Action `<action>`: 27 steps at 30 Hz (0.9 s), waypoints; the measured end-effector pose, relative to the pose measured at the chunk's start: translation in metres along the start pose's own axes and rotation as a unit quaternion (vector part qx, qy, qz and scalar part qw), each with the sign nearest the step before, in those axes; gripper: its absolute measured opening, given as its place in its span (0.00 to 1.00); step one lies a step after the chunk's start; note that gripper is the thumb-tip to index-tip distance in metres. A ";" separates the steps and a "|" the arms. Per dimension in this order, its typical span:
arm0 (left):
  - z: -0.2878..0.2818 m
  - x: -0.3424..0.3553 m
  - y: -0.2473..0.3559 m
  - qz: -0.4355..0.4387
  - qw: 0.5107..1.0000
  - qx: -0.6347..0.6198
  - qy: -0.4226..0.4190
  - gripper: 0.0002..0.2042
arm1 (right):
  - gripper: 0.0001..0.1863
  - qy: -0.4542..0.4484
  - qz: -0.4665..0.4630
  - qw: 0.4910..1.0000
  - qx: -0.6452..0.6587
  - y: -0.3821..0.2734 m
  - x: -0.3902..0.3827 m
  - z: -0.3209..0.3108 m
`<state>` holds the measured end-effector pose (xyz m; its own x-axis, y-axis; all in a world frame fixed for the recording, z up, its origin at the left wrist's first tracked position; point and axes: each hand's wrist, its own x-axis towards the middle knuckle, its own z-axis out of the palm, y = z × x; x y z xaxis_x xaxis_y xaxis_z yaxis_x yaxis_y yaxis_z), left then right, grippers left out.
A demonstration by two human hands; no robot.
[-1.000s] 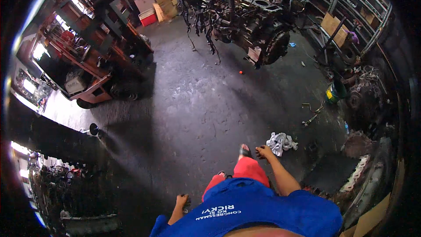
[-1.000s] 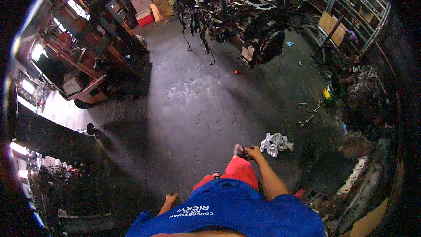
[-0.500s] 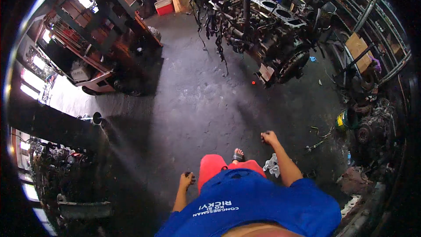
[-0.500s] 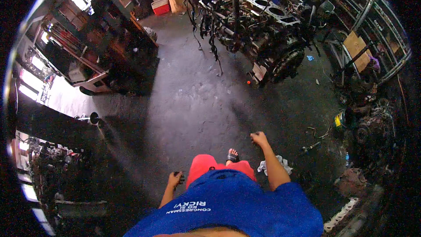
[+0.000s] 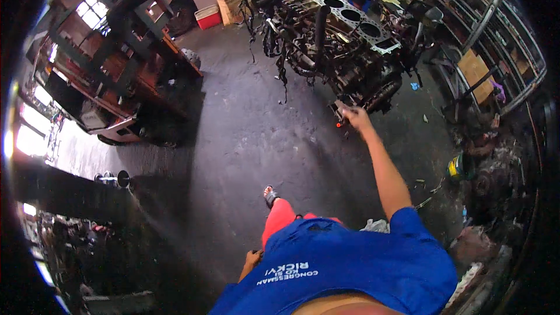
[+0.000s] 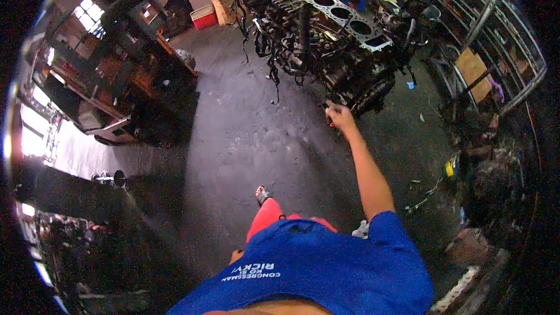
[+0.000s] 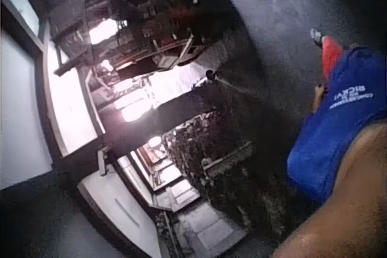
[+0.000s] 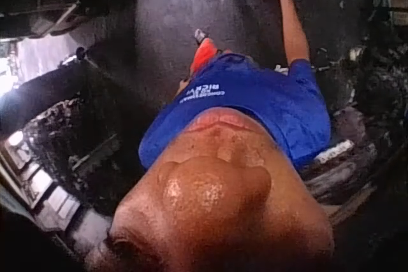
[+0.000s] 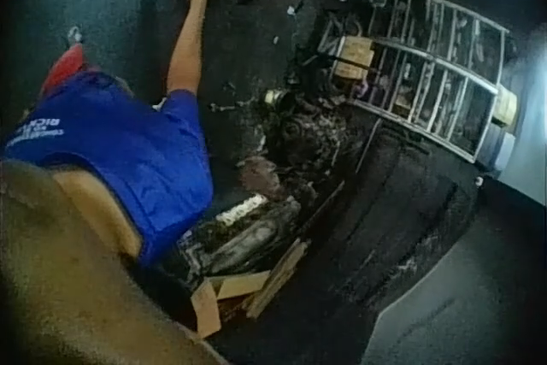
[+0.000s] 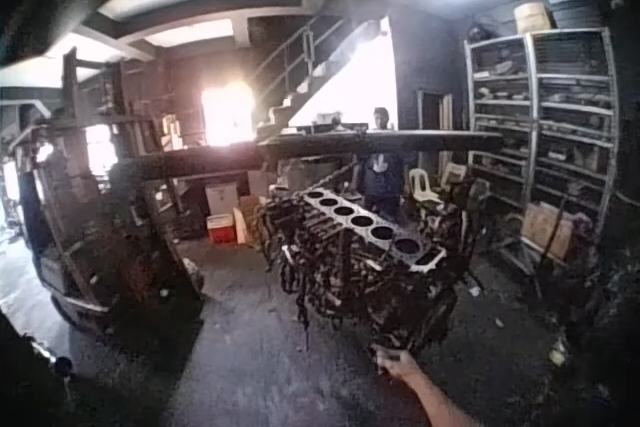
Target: The recorder is detaching an engine from a lifting chain and removing components in a service bay.
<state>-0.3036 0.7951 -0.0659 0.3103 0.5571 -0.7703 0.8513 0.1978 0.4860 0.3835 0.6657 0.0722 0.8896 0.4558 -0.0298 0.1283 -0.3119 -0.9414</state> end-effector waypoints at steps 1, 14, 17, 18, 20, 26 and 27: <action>-0.009 0.015 -0.014 0.022 0.999 0.046 0.010 0.16 | 0.11 0.007 -0.004 1.000 0.012 -0.023 0.013 0.006; -0.089 0.206 0.307 0.332 0.932 -0.035 0.144 0.16 | 0.13 -0.038 -0.020 0.998 -0.039 -0.110 0.090 0.047; -0.025 0.182 0.525 0.476 0.872 0.010 0.110 0.16 | 0.14 -0.085 0.006 0.995 -0.052 -0.035 0.081 0.009; -0.023 0.186 0.571 0.500 0.859 0.025 0.108 0.16 | 0.14 -0.087 -0.034 0.992 -0.085 -0.035 0.073 0.014; 0.012 0.166 0.662 0.558 0.820 0.004 0.126 0.18 | 0.15 -0.094 -0.086 0.987 -0.098 -0.016 0.051 0.000; 0.065 0.184 0.823 0.617 0.760 -0.150 0.134 0.23 | 0.14 -0.086 -0.020 0.992 -0.094 0.008 0.003 -0.074; 0.073 0.191 0.839 0.659 0.720 -0.126 0.178 0.24 | 0.14 -0.058 -0.001 0.996 -0.068 0.026 -0.004 -0.089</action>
<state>0.5011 1.0089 0.1644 0.6119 0.5572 0.5613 -0.2006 -0.5772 0.7916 0.4222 0.5816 0.0782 0.8332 0.5479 -0.0745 0.1955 -0.4180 -0.8871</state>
